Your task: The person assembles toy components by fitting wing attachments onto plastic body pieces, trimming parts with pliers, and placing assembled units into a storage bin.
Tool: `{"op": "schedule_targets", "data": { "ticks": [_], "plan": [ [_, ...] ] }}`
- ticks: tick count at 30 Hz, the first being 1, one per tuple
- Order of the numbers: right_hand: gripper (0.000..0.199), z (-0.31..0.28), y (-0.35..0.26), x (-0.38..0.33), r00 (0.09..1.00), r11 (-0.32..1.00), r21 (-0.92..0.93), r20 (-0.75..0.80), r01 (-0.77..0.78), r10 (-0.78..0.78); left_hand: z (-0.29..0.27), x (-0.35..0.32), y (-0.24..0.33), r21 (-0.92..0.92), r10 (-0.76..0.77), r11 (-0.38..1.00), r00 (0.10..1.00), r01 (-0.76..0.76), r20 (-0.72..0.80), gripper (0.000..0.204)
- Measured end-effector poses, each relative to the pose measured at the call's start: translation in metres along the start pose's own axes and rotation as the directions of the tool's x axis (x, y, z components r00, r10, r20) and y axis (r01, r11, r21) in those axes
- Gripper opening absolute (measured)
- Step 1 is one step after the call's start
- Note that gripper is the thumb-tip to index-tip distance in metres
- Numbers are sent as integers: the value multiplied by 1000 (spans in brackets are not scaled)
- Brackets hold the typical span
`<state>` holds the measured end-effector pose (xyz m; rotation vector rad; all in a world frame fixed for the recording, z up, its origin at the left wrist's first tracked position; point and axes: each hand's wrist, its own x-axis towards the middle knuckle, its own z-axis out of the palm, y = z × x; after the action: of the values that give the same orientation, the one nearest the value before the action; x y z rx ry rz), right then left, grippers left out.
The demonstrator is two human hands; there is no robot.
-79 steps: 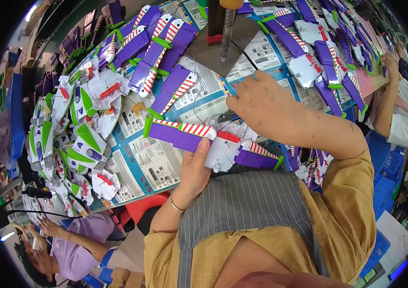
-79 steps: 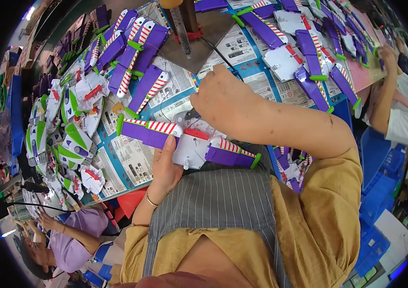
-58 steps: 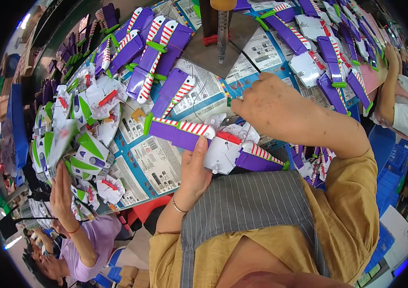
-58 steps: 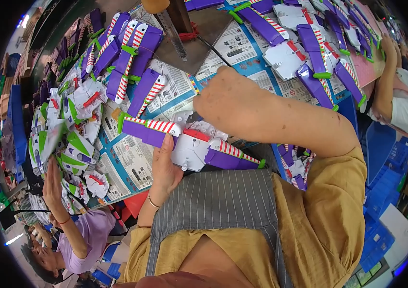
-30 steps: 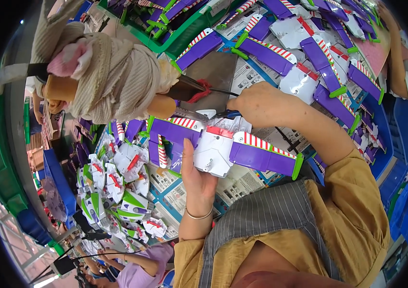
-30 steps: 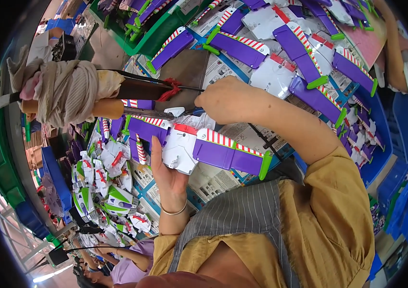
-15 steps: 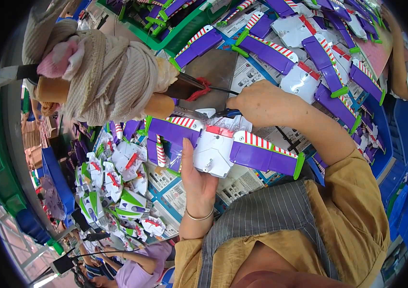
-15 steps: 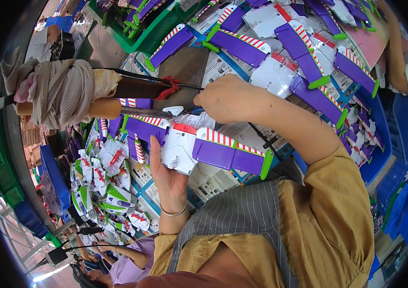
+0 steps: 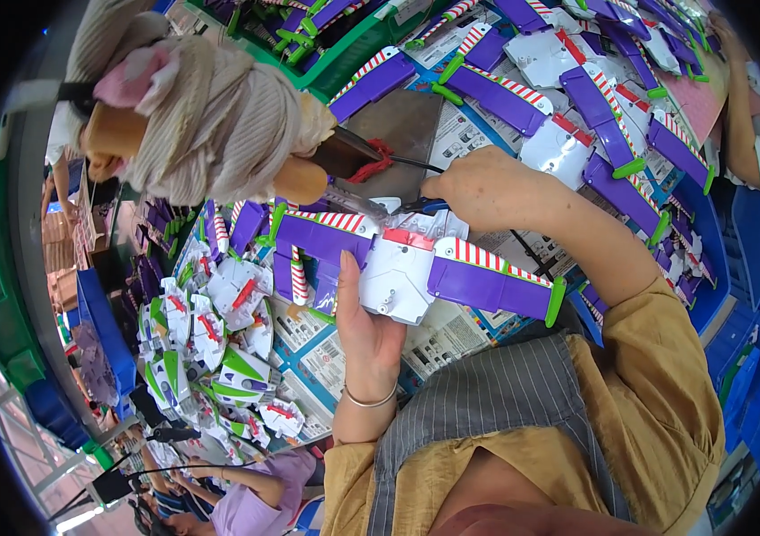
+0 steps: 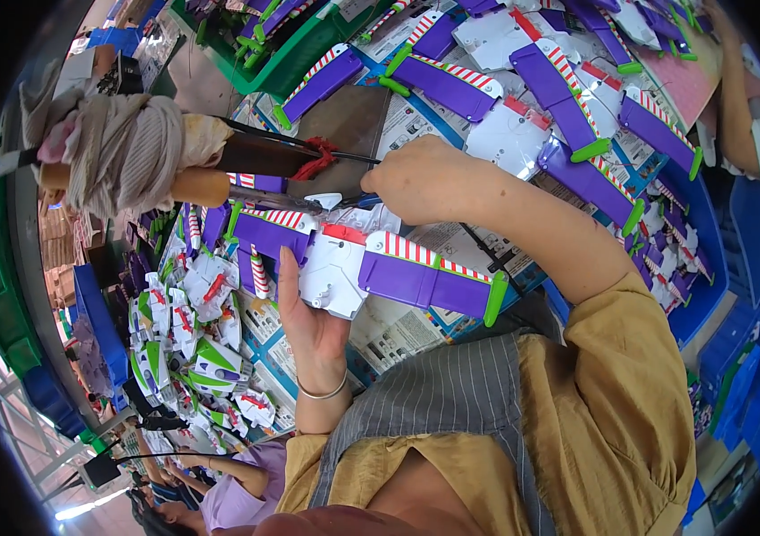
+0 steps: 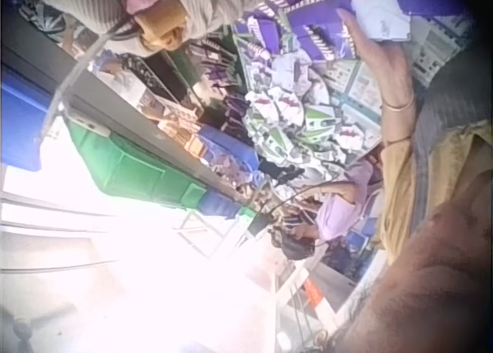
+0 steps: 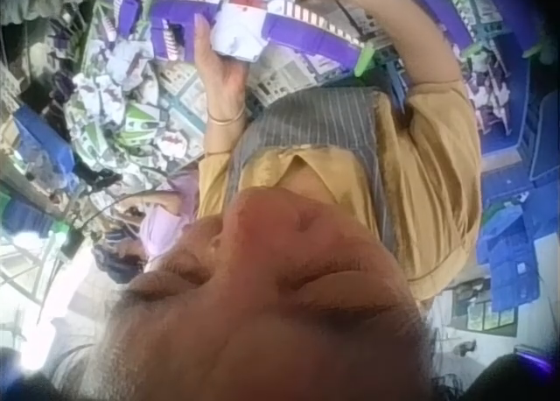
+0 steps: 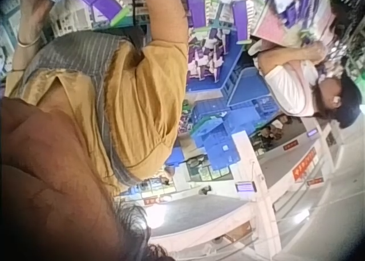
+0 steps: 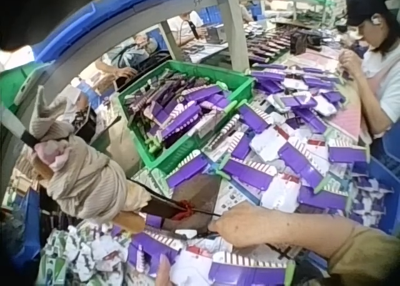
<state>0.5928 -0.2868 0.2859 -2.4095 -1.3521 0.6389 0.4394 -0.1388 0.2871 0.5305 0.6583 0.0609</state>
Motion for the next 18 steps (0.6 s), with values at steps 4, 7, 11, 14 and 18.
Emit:
{"op": "schedule_targets", "data": {
  "ticks": [4,7,11,14,18],
  "plan": [
    [25,8,-2,1,998,999,-36,-47,37,-38,-1,-6,-2,-27,18,999,1000,-18,-5,43],
    [18,9,-7,-10,996,990,-111,-18,90,-93,-17,-19,-11,-47,-99,994,994,101,35,47],
    [10,19,-22,-52,984,939,-293,44,180,-175,-62,-57,-33,255,-215,948,974,190,76,42],
    [8,20,-31,-64,983,916,-362,123,173,-136,-91,-65,7,867,-104,462,959,-189,265,31],
    [10,28,-46,-62,988,778,-611,130,147,-84,-101,-48,81,534,453,-844,609,56,651,38]
  ]
}}
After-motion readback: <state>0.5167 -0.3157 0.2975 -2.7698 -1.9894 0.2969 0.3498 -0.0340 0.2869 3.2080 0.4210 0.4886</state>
